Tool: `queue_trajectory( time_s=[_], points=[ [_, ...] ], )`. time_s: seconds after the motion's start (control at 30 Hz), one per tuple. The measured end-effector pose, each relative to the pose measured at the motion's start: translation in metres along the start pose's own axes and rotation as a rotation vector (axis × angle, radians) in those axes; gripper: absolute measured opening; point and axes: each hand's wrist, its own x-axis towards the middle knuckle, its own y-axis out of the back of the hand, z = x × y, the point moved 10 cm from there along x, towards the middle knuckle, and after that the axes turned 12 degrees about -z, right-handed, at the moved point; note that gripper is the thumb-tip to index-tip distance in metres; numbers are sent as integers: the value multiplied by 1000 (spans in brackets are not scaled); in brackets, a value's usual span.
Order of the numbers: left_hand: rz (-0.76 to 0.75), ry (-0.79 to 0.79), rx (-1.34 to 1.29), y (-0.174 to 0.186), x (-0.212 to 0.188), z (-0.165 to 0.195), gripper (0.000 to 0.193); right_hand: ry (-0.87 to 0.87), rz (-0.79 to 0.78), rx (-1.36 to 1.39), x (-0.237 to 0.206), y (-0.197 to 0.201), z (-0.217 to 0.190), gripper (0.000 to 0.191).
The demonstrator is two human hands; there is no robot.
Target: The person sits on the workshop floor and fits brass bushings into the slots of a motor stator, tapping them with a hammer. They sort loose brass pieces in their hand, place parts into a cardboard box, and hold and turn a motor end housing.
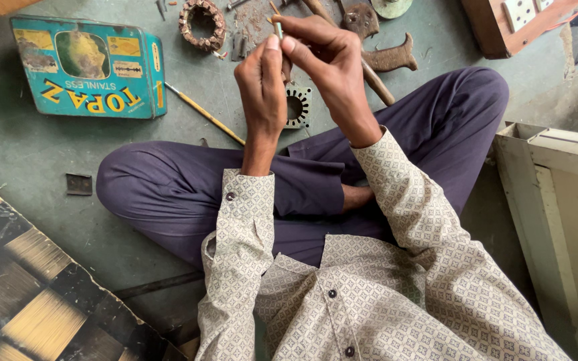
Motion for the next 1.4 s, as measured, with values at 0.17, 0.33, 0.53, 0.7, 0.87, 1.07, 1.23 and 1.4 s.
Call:
queue_trajectory(
  time_s=[0.17, 0.33, 0.53, 0.7, 0.87, 1.07, 1.23, 1.4],
  points=[
    [4, 7, 256, 6, 1, 14, 47, 90, -146, -205, 2, -2, -17, 23],
    [62, -39, 282, 12, 5, 28, 41, 73, -115, -293, 3, 11, -15, 16],
    [39, -148, 374, 9, 5, 43, 37, -20, -165, -335, 0, 10, -11, 14],
    [-3, -177, 476, 4, 4, 49, 34, -88, -141, -287, 0, 15, -9, 14],
    [-63, -155, 526, 2, 6, 41, 41, -108, -86, -328, -2, 16, -5, 11],
    [-6, -108, 400, 16, 8, 20, 49, -61, -112, -270, 0, 9, -7, 12],
    [100, -87, 354, 27, 4, 13, 48, 48, -179, -525, -2, -5, -27, 19],
    [112, -72, 327, 29, 4, 15, 49, 92, -98, -670, -1, -13, -39, 17]
  ],
)
